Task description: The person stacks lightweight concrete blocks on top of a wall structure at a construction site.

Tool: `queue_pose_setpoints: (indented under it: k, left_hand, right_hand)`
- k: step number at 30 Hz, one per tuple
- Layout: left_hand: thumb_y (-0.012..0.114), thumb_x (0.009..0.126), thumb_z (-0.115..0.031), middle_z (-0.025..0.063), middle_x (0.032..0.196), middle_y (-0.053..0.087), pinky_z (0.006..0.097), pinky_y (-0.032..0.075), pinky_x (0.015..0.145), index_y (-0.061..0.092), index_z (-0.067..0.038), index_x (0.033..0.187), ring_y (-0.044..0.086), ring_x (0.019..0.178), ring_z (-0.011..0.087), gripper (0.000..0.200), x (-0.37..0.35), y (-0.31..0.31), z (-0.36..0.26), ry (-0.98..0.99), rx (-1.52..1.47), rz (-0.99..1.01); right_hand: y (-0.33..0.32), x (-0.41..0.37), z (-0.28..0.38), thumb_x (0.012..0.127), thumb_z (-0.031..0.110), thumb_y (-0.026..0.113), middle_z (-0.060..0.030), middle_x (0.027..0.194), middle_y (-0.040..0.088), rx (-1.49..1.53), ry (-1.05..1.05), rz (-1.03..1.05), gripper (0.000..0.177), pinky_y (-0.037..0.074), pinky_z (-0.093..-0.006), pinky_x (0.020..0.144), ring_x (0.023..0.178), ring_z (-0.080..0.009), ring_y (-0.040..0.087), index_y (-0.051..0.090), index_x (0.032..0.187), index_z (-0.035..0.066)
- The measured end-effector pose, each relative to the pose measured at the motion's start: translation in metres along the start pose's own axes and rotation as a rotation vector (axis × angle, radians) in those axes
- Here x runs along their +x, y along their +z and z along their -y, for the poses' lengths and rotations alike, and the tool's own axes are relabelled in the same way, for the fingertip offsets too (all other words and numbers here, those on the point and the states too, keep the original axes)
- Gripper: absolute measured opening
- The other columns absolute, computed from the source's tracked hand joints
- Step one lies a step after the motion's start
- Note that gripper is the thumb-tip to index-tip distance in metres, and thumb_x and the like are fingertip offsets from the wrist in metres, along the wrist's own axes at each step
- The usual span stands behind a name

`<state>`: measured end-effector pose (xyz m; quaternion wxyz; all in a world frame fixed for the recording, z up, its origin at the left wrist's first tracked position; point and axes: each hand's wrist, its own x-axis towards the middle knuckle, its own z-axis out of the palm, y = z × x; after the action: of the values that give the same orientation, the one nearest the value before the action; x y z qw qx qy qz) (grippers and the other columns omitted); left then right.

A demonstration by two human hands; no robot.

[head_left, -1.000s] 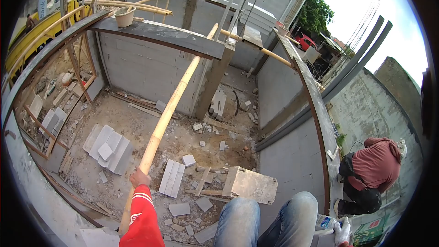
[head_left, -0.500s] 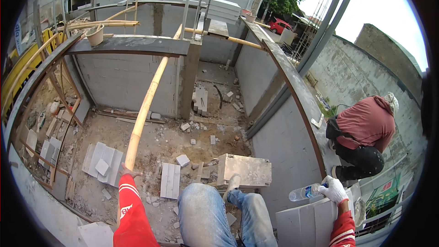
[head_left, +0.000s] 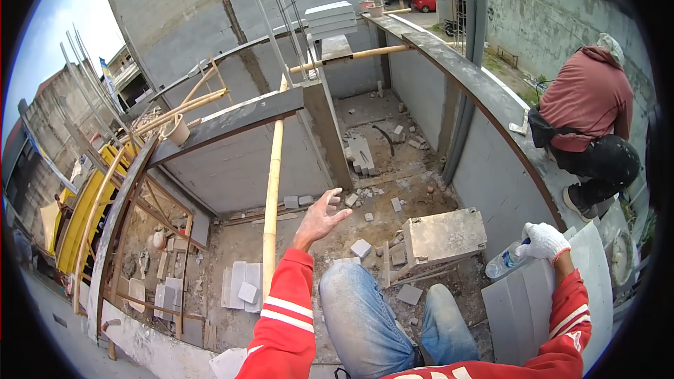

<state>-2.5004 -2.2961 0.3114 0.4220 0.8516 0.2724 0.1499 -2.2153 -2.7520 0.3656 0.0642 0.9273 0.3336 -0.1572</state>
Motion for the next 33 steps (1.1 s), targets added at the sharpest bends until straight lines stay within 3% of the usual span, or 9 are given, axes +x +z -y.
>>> queue_pose_setpoints:
  k: [4, 10, 12, 14, 16, 19, 21, 26, 33]
  left_hand:
    - [0.072, 0.086, -0.042, 0.021, 0.127, 0.061, 0.0442, 0.052, 0.092, 0.045, -0.01, 0.142, 0.064, 0.11, 0.0321, 0.069, 0.015, 0.035, -0.13, 0.244, -0.124, 0.037]
    - [0.074, 0.086, -0.033, 0.0163, 0.115, 0.066, 0.0414, 0.052, 0.091, 0.058, -0.005, 0.128, 0.066, 0.104, 0.0269, 0.052, -0.007, 0.091, -0.176, 0.319, -0.106, 0.289]
    - [0.074, 0.086, -0.024, 0.0145, 0.111, 0.067, 0.0389, 0.051, 0.092, 0.064, -0.003, 0.117, 0.065, 0.103, 0.0245, 0.039, -0.033, 0.08, -0.221, 0.543, -0.63, 0.396]
    - [0.07, 0.088, -0.015, 0.0126, 0.105, 0.067, 0.0399, 0.051, 0.092, 0.063, 0.0, 0.113, 0.065, 0.1, 0.0249, 0.03, -0.061, 0.065, -0.268, 0.762, -0.906, 0.494]
    - [0.064, 0.089, -0.007, 0.0143, 0.104, 0.065, 0.0417, 0.05, 0.088, 0.063, 0.003, 0.11, 0.064, 0.097, 0.0276, 0.024, -0.083, 0.054, -0.306, 1.004, -1.077, 0.576]
    - [0.063, 0.088, -0.005, 0.0175, 0.107, 0.064, 0.0414, 0.049, 0.084, 0.064, 0.005, 0.108, 0.064, 0.093, 0.03, 0.023, -0.101, 0.061, -0.328, 1.21, -1.251, 0.639]
    - [0.062, 0.088, -0.006, 0.0176, 0.105, 0.064, 0.0414, 0.048, 0.083, 0.064, 0.005, 0.106, 0.063, 0.092, 0.0302, 0.021, -0.112, 0.07, -0.333, 1.255, -1.329, 0.673]
    - [0.061, 0.088, -0.009, 0.0179, 0.1, 0.064, 0.0413, 0.047, 0.081, 0.066, 0.006, 0.101, 0.063, 0.089, 0.0307, 0.02, -0.129, 0.081, -0.342, 1.289, -1.466, 0.627]
    - [0.059, 0.089, -0.012, 0.0184, 0.093, 0.065, 0.0413, 0.046, 0.077, 0.069, 0.006, 0.094, 0.061, 0.085, 0.0315, 0.022, -0.144, 0.077, -0.346, 1.298, -1.501, 0.537]
  right_hand:
    - [-0.008, -0.003, 0.003, 0.075, 0.038, 0.074, -0.0199, 0.09, 0.071, 0.109, -0.02, 0.002, 0.042, 0.054, -0.0424, 0.08, 0.086, -0.0371, 0.069, 0.066, 0.096, 0.003]
    - [0.005, 0.005, -0.007, 0.075, 0.04, 0.076, -0.0193, 0.091, 0.071, 0.159, -0.057, -0.007, 0.044, 0.054, -0.0419, 0.079, 0.087, -0.0366, 0.069, 0.066, 0.097, 0.004]
    - [0.001, 0.003, -0.004, 0.075, 0.041, 0.076, -0.0193, 0.091, 0.071, 0.161, -0.054, 0.007, 0.045, 0.054, -0.0422, 0.079, 0.086, -0.0368, 0.069, 0.066, 0.097, 0.004]
    - [0.001, 0.005, -0.003, 0.073, 0.042, 0.077, -0.0203, 0.091, 0.071, 0.178, -0.035, 0.042, 0.047, 0.054, -0.0428, 0.079, 0.087, -0.037, 0.069, 0.065, 0.097, 0.004]
    - [-0.01, -0.014, 0.021, 0.073, 0.042, 0.077, -0.0213, 0.092, 0.07, 0.062, -0.035, -0.059, 0.047, 0.054, -0.043, 0.079, 0.087, -0.0371, 0.069, 0.065, 0.097, 0.003]
    - [0.021, 0.007, -0.014, 0.071, 0.04, 0.079, -0.0235, 0.09, 0.069, 0.064, -0.158, -0.251, 0.048, 0.054, -0.0432, 0.078, 0.086, -0.0372, 0.069, 0.066, 0.096, 0.002]
    - [0.013, 0.015, -0.02, 0.07, 0.038, 0.08, -0.0227, 0.087, 0.07, 0.295, -0.157, 0.017, 0.047, 0.054, -0.0429, 0.077, 0.085, -0.0379, 0.069, 0.066, 0.095, 0.001]
    - [-0.006, 0.002, -0.004, 0.069, 0.031, 0.083, -0.018, 0.072, 0.069, 0.285, -0.113, 0.045, 0.045, 0.056, -0.0356, 0.061, 0.063, -0.0253, 0.071, 0.063, 0.09, -0.003]
    - [-0.009, -0.001, 0.002, 0.07, 0.025, 0.083, -0.0177, 0.07, 0.068, 0.305, -0.151, 0.023, 0.041, 0.056, -0.034, 0.057, 0.061, -0.0239, 0.071, 0.062, 0.089, -0.004]
